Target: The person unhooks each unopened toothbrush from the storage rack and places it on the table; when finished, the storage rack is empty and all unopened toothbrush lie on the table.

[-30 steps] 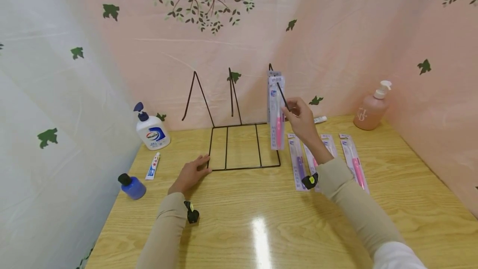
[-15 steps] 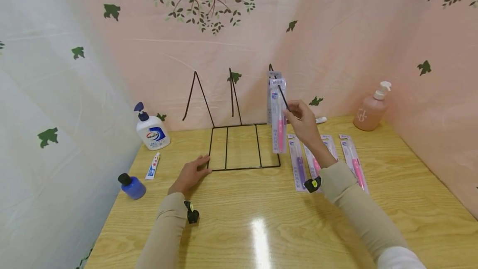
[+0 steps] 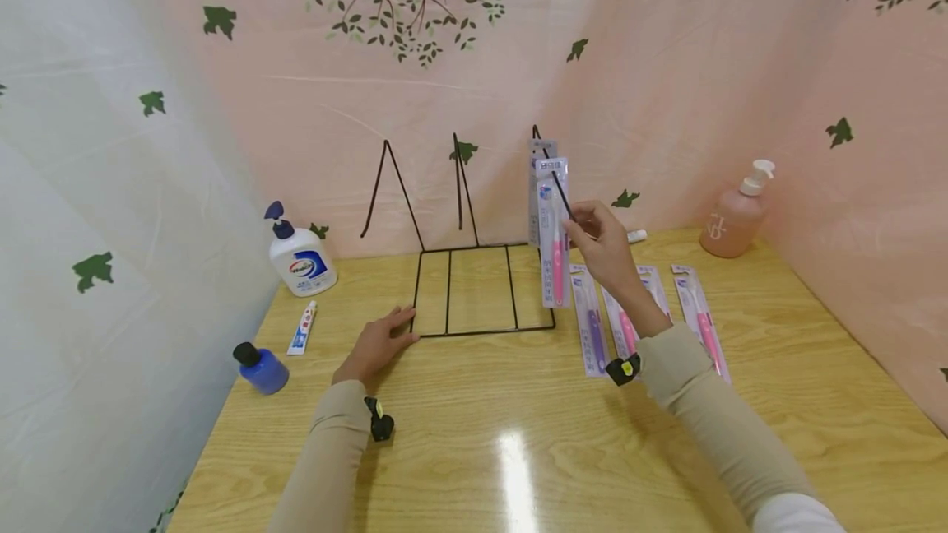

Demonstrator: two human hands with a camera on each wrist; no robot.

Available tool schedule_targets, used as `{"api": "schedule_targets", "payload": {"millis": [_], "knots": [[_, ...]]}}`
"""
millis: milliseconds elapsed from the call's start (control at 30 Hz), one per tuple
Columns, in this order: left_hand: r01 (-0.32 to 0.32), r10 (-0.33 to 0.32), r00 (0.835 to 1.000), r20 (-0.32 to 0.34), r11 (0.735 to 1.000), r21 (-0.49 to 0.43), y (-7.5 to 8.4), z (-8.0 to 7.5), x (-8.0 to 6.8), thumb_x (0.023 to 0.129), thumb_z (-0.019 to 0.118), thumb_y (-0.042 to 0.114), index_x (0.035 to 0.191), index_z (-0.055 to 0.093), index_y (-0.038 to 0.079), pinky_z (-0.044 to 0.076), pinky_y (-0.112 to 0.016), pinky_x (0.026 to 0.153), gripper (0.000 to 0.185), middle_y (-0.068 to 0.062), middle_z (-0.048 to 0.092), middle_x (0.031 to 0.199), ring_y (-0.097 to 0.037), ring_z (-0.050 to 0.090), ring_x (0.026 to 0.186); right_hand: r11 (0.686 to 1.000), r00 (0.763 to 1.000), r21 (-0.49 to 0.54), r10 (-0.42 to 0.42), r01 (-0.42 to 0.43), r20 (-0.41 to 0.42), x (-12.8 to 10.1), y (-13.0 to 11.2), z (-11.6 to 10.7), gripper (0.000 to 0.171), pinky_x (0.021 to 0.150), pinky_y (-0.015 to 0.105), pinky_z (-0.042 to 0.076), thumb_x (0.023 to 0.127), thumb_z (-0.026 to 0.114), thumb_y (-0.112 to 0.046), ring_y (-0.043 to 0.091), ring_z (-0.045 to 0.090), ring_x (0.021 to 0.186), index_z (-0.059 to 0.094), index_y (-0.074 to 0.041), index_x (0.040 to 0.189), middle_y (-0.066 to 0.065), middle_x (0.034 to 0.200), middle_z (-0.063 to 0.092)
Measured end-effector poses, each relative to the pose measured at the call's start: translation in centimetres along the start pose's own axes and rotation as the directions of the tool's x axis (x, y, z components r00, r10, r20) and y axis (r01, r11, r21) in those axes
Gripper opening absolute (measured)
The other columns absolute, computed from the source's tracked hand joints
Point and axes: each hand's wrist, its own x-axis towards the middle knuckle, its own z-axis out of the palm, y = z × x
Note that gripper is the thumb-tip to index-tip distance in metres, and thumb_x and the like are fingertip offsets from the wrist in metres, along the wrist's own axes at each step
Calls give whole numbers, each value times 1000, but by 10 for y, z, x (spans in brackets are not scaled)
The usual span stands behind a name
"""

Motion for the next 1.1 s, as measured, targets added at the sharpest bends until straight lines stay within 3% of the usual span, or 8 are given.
{"api": "schedule_targets", "payload": {"millis": [200,533,767,1100], "knots": [[-8,8,1000,-2,1000,0,2,0,-1,94,61,27,146,41,12,25,-54,115,58,-17,30,154,-34,27,143,1000,1000,-10,-8,8,4,-2,0,0,22,74,33,58,95,56,-3,12,62,83,53,8,114,13,93,59],[-2,2,1000,3,1000,-16,3,-1,-2,94,61,25,146,41,11,23,-55,115,57,-16,29,154,-34,25,144,1000,1000,0,-25,25,14,-8,-1,-3,24,69,17,54,95,55,-2,11,62,82,53,11,115,22,97,59],[3,-3,1000,7,1000,-19,1,0,-1,94,61,27,146,41,12,23,-54,115,57,-15,29,155,-33,24,144,999,999,-42,-26,27,29,-16,-6,-6,23,71,28,58,95,55,-2,12,62,81,53,11,113,22,96,58],[7,-7,1000,7,1000,-12,0,0,0,94,61,27,146,41,12,22,-55,116,58,-15,29,155,-33,24,144,999,998,-42,-6,8,54,-27,-12,-10,23,69,17,54,96,55,-4,11,61,81,53,9,115,20,99,59]]}}
